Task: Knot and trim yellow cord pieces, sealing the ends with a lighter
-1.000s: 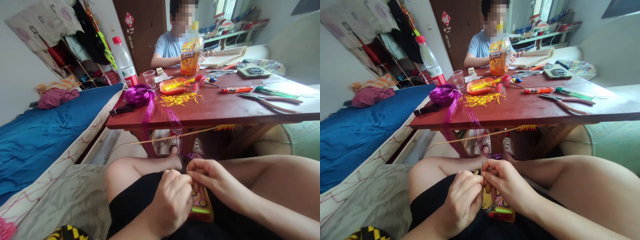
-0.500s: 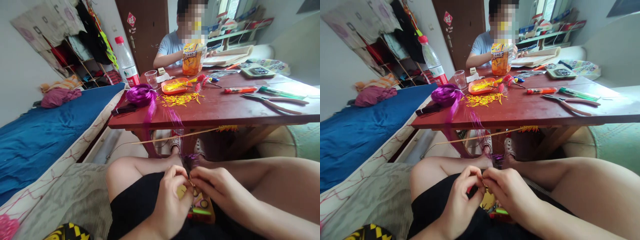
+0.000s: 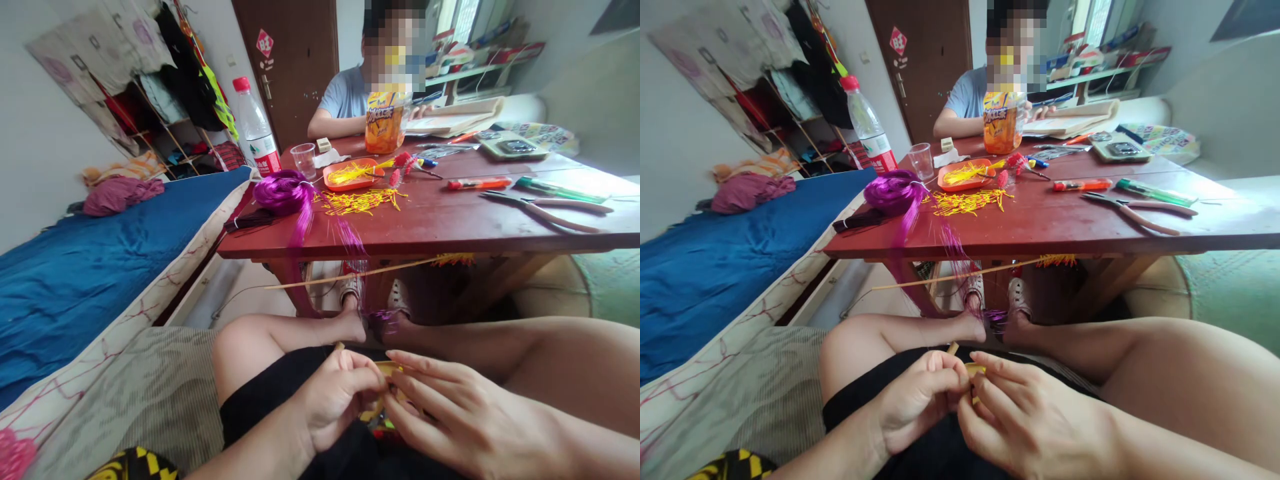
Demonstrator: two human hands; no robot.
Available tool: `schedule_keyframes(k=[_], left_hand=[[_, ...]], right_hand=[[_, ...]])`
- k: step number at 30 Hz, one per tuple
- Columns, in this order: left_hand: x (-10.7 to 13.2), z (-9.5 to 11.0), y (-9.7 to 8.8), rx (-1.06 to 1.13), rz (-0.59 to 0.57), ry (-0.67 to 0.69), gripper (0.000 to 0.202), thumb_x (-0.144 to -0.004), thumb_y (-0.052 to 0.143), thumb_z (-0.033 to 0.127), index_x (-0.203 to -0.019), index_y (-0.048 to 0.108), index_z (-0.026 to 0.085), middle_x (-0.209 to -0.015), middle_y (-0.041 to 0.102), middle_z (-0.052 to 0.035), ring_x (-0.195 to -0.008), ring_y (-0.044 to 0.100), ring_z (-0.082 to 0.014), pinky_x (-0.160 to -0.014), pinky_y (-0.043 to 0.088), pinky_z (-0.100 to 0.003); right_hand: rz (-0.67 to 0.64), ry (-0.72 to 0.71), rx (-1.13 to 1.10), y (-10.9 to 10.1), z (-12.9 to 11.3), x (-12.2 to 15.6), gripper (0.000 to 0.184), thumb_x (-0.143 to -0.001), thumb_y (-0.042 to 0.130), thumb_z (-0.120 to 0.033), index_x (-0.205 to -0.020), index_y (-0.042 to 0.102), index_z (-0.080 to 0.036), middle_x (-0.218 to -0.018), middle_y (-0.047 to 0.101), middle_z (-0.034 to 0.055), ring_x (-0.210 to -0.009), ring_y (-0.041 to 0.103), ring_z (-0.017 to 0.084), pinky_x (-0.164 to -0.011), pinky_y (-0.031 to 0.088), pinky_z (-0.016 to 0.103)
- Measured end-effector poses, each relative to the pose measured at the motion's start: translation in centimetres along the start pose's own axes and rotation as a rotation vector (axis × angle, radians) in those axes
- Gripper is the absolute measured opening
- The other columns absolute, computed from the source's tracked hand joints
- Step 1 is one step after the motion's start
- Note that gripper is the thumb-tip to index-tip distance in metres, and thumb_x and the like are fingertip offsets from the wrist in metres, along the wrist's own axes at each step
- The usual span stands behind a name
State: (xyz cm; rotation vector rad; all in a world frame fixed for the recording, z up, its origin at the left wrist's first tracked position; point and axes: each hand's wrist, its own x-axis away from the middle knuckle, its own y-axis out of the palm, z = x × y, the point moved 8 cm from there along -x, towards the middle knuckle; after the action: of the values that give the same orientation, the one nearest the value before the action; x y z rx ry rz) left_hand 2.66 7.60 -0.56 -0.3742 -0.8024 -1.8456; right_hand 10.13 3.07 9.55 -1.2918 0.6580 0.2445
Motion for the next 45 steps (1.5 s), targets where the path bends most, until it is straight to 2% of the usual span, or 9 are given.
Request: schedule_keyframes(k=[4,10,14,18,25,30,35,39,45], left_hand=[[0.3,0.7,0.5,-0.051,0.004,0.112,0.012,-0.057,0.061,0.02,-0.05,0.054,0.014,-0.049,0.046,0.0024,-0.049,0.042,-0.0088,-0.053,0.033,-0.022],[6.0,5.4,2.4,-1.083,0.362,1.161,0.017,-0.074,0.05,0.004,-0.068,0.061,0.015,-0.084,0.058,-0.0079,-0.076,0.051,-0.0172,-0.068,0.043,-0.029],[8.1,4.2,4.8,-1.474,0.208,1.583,0.014,-0.075,0.051,0.0,-0.08,0.061,0.009,-0.084,0.066,-0.0089,-0.074,0.053,-0.017,-0.069,0.042,-0.031],[5.9,5.7,3.7,-1.258,0.118,1.199,0.016,-0.075,0.049,0.005,-0.067,0.061,0.012,-0.072,0.066,-0.0056,-0.066,0.051,-0.0156,-0.064,0.039,-0.029],[0.4,-0.2,0.6,0.074,-0.027,-0.035,0.011,-0.052,0.064,0.017,-0.049,0.054,0.012,-0.047,0.048,0.0029,-0.046,0.038,-0.0057,-0.051,0.03,-0.019],[0.8,1.2,0.8,-0.128,-0.008,0.176,0.013,-0.062,0.062,0.021,-0.054,0.057,0.013,-0.056,0.053,-0.0012,-0.057,0.049,-0.0114,-0.06,0.038,-0.023],[6.1,5.7,2.3,-1.037,0.347,1.134,0.016,-0.073,0.05,0.004,-0.066,0.061,0.013,-0.082,0.057,-0.0071,-0.075,0.05,-0.0158,-0.068,0.042,-0.027],[8.7,4.4,4.7,-1.397,0.216,1.632,0.013,-0.075,0.051,0.002,-0.079,0.061,0.008,-0.084,0.065,-0.0092,-0.072,0.051,-0.0165,-0.067,0.041,-0.03],[2.8,4.4,0.6,-0.662,0.093,0.534,0.012,-0.07,0.052,0.01,-0.061,0.06,0.013,-0.063,0.06,-0.0035,-0.059,0.048,-0.0127,-0.057,0.036,-0.024]], right_hand=[[-0.002,0.21,-0.197,0.6,1.9,0.2,0.037,-0.09,0.025,-0.01,-0.095,0.062,-0.015,-0.072,0.07,0.0064,-0.066,0.067,0.017,-0.084,0.052,0.032],[-0.149,1.186,-1.117,6.9,5.6,3.5,0.028,-0.085,0.044,-0.042,-0.07,0.052,-0.02,-0.052,0.058,-0.0016,-0.042,0.056,0.013,-0.039,0.043,0.022],[-0.174,1.315,-1.557,9.1,4.5,3.6,0.04,-0.073,0.051,-0.057,-0.064,0.047,-0.018,-0.043,0.054,-0.0034,-0.032,0.047,0.009,-0.032,0.034,0.018],[-0.177,1.161,-1.159,6.6,5.4,3.1,0.028,-0.086,0.04,-0.041,-0.073,0.05,-0.019,-0.052,0.06,0.0,-0.039,0.055,0.012,-0.037,0.043,0.021],[-0.016,-0.037,-0.009,-0.4,-0.1,-0.1,0.031,-0.086,0.034,-0.004,-0.092,0.063,-0.012,-0.069,0.071,0.0068,-0.063,0.067,0.018,-0.087,0.05,0.035],[-0.018,0.32,-0.331,0.6,2.7,-0.2,0.037,-0.093,0.025,-0.016,-0.087,0.062,-0.015,-0.067,0.068,0.0055,-0.061,0.065,0.016,-0.071,0.054,0.029],[-0.17,1.197,-1.186,6.8,5.3,2.9,0.031,-0.085,0.043,-0.044,-0.069,0.05,-0.018,-0.05,0.056,-0.0014,-0.039,0.052,0.011,-0.037,0.04,0.02],[-0.164,1.331,-1.576,8.7,4.3,3.4,0.041,-0.076,0.047,-0.059,-0.066,0.045,-0.019,-0.043,0.053,-0.0039,-0.029,0.044,0.007,-0.031,0.031,0.017],[-0.105,0.632,-0.679,2.2,4.2,0.2,0.018,-0.089,0.036,-0.02,-0.086,0.054,-0.017,-0.065,0.065,0.0037,-0.057,0.062,0.016,-0.056,0.05,0.028]])
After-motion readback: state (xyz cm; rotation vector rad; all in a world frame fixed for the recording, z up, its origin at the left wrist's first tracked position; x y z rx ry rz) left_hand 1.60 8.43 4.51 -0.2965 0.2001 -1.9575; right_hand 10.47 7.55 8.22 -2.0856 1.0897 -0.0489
